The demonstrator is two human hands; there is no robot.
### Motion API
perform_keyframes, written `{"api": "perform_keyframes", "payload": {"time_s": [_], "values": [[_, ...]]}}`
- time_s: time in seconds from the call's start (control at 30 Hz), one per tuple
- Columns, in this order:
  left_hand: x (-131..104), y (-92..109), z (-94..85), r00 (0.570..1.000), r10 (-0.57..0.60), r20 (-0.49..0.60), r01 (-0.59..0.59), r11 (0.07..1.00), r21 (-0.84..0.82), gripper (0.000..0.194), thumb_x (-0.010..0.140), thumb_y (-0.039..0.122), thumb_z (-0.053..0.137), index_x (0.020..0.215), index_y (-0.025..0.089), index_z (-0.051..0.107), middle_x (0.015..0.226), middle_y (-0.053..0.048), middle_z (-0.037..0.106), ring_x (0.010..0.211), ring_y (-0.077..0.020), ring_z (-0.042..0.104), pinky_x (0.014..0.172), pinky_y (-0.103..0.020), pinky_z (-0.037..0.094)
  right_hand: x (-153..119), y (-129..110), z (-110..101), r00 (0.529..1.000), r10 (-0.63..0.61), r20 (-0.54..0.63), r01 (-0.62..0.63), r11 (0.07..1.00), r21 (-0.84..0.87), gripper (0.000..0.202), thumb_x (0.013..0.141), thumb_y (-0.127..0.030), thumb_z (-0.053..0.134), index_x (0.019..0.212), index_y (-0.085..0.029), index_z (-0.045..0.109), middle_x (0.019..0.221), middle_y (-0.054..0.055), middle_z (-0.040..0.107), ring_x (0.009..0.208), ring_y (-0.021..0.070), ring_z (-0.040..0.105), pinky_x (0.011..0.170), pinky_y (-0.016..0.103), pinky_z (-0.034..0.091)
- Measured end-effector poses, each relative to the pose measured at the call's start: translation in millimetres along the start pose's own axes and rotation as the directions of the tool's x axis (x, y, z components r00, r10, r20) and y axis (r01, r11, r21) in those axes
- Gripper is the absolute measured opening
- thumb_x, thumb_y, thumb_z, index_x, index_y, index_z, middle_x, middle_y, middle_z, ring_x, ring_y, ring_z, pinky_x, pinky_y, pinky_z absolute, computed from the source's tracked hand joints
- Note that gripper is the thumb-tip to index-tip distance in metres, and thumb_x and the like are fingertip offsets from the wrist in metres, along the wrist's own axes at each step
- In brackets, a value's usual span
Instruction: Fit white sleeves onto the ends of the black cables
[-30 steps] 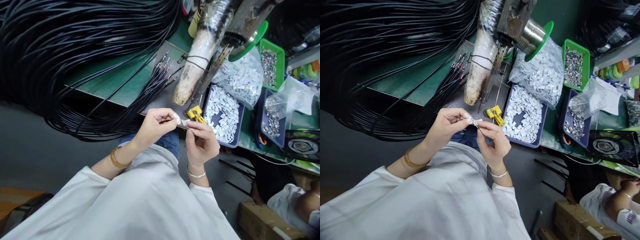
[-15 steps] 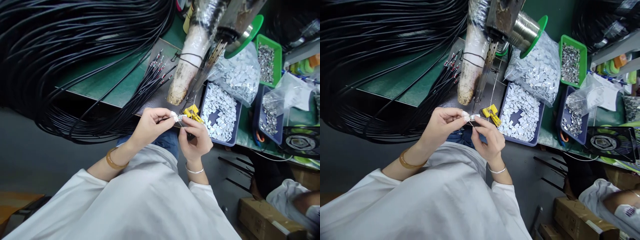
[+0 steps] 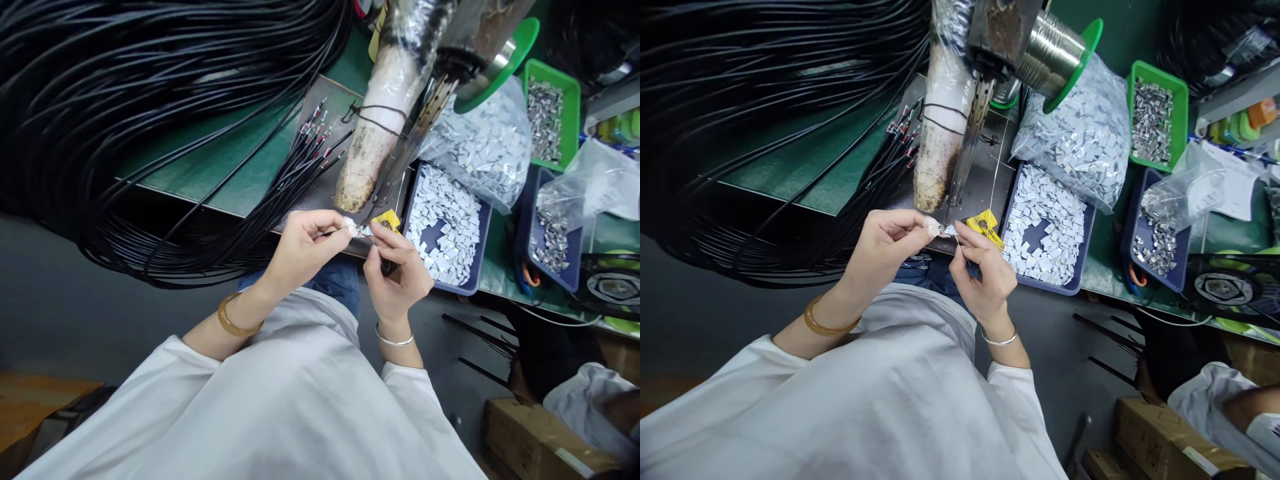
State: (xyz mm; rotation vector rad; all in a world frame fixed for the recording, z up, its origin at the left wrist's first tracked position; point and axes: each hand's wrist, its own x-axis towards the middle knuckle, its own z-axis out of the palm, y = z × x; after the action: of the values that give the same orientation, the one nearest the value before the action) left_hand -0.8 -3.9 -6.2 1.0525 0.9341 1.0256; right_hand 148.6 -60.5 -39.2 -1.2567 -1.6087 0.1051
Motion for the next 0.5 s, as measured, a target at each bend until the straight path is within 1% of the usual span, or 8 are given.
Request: {"api": "perform_keyframes", "payload": {"time_s": [0.13, 0.2, 0.27, 0.37, 0.5], "values": [[-0.4, -2.5, -2.0, 1.000, -0.024, -0.002, 0.024, 1.000, 0.007, 0.017, 0.073, 0.022, 0.072, 0.059, 0.014, 0.065, 0.053, 0.004, 0.048, 0.049, -0.0057, 0.039, 0.048, -0.020, 0.035, 2.4, -0.7, -1.8, 0.998, -0.063, 0.026, 0.065, 0.995, -0.080, 0.018, 0.087, -0.011, 0.066, 0.095, -0.026, 0.060, 0.113, 0.004, 0.079, 0.093, 0.0184, 0.078, 0.077, 0.034, 0.069], [-0.5, -4.3, -1.8, 1.000, -0.018, -0.018, 0.019, 0.999, 0.031, 0.016, 0.071, 0.022, 0.072, 0.059, 0.014, 0.065, 0.055, 0.003, 0.053, 0.052, -0.0064, 0.043, 0.049, -0.019, 0.036, 3.2, -1.3, -3.0, 0.996, -0.086, 0.037, 0.089, 0.993, -0.083, 0.020, 0.085, -0.010, 0.067, 0.095, -0.026, 0.060, 0.113, 0.004, 0.079, 0.091, 0.0179, 0.078, 0.077, 0.032, 0.068], [-0.4, -5.6, -0.9, 1.000, -0.007, -0.024, 0.008, 0.999, 0.041, 0.014, 0.071, 0.022, 0.071, 0.060, 0.013, 0.067, 0.060, 0.001, 0.059, 0.056, -0.0078, 0.049, 0.052, -0.018, 0.041, 3.3, -1.3, -3.9, 0.995, -0.090, 0.036, 0.092, 0.993, -0.073, 0.020, 0.085, -0.009, 0.067, 0.095, -0.025, 0.061, 0.114, 0.005, 0.078, 0.091, 0.0182, 0.078, 0.077, 0.033, 0.068], [0.4, -5.6, 1.1, 1.000, 0.007, -0.016, -0.006, 0.999, 0.042, 0.014, 0.071, 0.021, 0.070, 0.060, 0.013, 0.068, 0.063, -0.001, 0.064, 0.060, -0.0089, 0.054, 0.055, -0.018, 0.045, 2.1, -0.2, -4.7, 0.998, -0.051, 0.045, 0.052, 0.998, -0.026, 0.018, 0.088, -0.012, 0.065, 0.098, -0.026, 0.060, 0.124, 0.005, 0.075, 0.096, 0.0195, 0.078, 0.079, 0.036, 0.069], [1.3, -3.2, 4.0, 0.999, 0.033, -0.042, -0.030, 0.998, 0.058, 0.013, 0.072, 0.020, 0.069, 0.061, 0.013, 0.070, 0.061, 0.000, 0.063, 0.056, -0.0077, 0.052, 0.051, -0.017, 0.042, 0.3, 0.7, -3.9, 0.995, 0.030, 0.097, -0.036, 0.998, 0.059, 0.014, 0.091, -0.017, 0.064, 0.100, -0.026, 0.059, 0.134, 0.007, 0.070, 0.107, 0.0225, 0.076, 0.088, 0.042, 0.069]]}}
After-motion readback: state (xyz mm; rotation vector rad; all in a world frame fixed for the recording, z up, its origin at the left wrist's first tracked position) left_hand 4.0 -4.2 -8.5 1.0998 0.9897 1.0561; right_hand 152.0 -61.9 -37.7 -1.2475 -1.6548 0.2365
